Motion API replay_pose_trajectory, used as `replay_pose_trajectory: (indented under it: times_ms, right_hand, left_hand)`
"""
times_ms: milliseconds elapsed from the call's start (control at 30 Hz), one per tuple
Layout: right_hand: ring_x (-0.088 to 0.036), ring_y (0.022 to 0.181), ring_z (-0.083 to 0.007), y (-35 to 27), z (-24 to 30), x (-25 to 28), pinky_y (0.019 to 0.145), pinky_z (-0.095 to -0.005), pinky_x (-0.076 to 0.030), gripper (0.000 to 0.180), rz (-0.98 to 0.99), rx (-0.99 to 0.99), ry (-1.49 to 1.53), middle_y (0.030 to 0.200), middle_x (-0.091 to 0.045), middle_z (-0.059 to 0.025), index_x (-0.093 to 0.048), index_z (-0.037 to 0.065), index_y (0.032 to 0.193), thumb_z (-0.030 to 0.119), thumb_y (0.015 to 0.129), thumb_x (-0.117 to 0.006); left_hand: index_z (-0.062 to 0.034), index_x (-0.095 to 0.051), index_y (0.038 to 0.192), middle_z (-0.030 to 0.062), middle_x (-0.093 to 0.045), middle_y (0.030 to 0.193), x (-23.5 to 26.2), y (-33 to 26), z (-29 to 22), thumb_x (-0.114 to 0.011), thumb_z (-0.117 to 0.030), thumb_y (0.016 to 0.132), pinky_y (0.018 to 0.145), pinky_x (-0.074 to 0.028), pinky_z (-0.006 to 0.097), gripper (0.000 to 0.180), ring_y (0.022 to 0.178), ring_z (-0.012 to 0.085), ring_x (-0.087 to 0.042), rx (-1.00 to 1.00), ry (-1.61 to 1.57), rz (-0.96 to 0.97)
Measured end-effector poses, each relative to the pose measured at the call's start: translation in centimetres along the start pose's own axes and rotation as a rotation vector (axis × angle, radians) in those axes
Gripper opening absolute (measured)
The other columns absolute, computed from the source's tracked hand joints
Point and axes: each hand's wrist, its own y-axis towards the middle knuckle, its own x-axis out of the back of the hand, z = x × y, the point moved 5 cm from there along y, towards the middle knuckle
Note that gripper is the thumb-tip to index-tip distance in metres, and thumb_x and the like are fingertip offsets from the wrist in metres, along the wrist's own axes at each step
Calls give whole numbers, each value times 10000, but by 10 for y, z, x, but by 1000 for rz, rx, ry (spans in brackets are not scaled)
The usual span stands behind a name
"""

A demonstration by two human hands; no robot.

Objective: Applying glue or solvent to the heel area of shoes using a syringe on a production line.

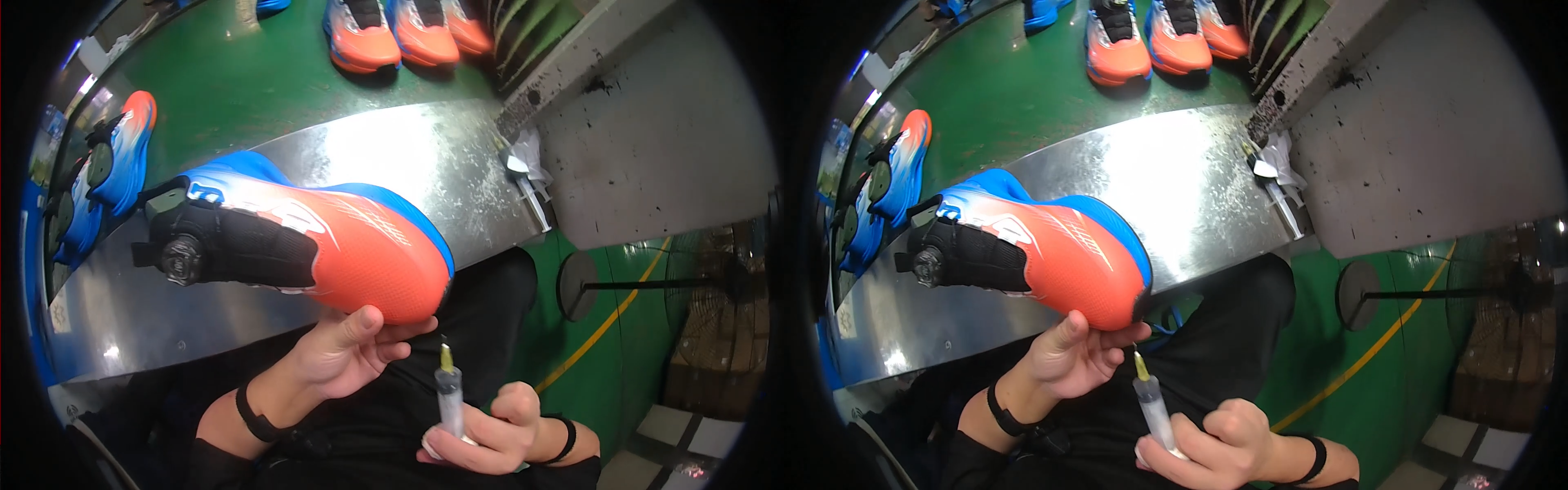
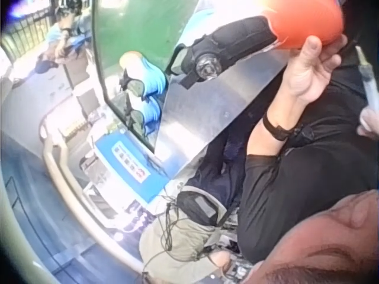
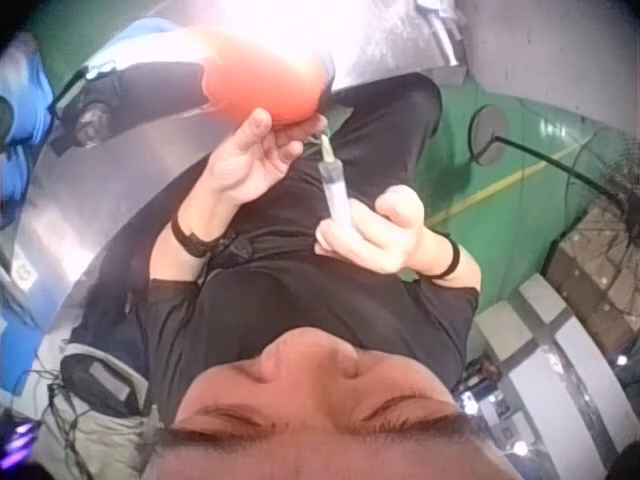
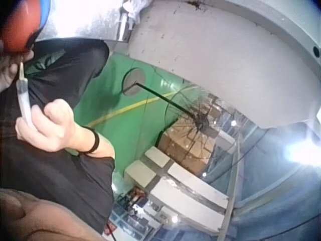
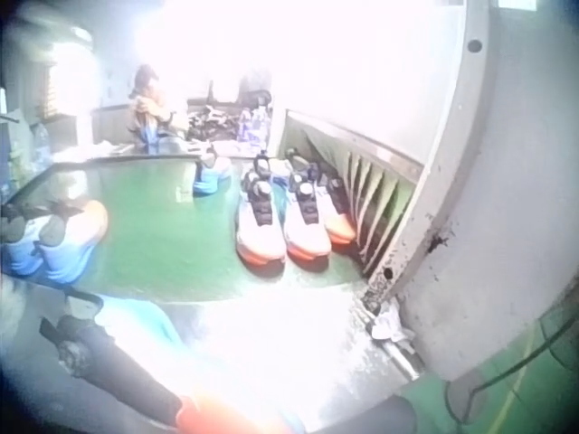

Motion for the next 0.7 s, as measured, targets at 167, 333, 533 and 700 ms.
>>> replay_pose_trajectory:
  times_ms: [167, 333, 533, 700]
  right_hand:
    - [-304, 574, -140, -5, -20, 12, 562, -282, -242, 354, -6, -39, 32, 654, -573, 47, -634, 195, 888, 353, 613, -789]
    - [-408, 642, -192, -1, -58, -7, 656, -316, -308, 479, 60, -198, 171, 793, -619, -38, -630, 77, 989, 348, 624, -779]
    - [-455, 724, -204, 11, -99, -38, 658, -302, -371, 522, 33, -383, 437, 887, -611, -56, -589, 49, 1082, 262, 642, -773]
    - [-555, 914, -162, -14, -134, -60, 850, -286, -432, 639, -135, -868, 1045, 1023, -576, -74, -480, -3, 1202, 328, 728, -752]
  left_hand:
    - [-68, -492, 1271, 129, -587, 1190, 9, -32, 1, -653, -215, 842, 816, -539, 337, 482, 1156, 368, -522, 48, 48, 136]
    - [-27, -324, 1382, 180, -458, 1335, 31, -120, -13, -650, -87, 740, 1052, -276, 595, 722, 1221, 350, -463, -49, 91, -151]
    - [46, -295, 1345, 152, -506, 1233, 30, -192, -81, -740, -156, 680, 1010, -383, 380, 825, 1146, 239, -510, -526, 726, -603]
    - [76, -437, 1243, 134, -539, 1177, -6, -178, -134, -751, -192, 712, 958, -414, 321, 672, 1088, 196, -536, -878, 1113, -581]
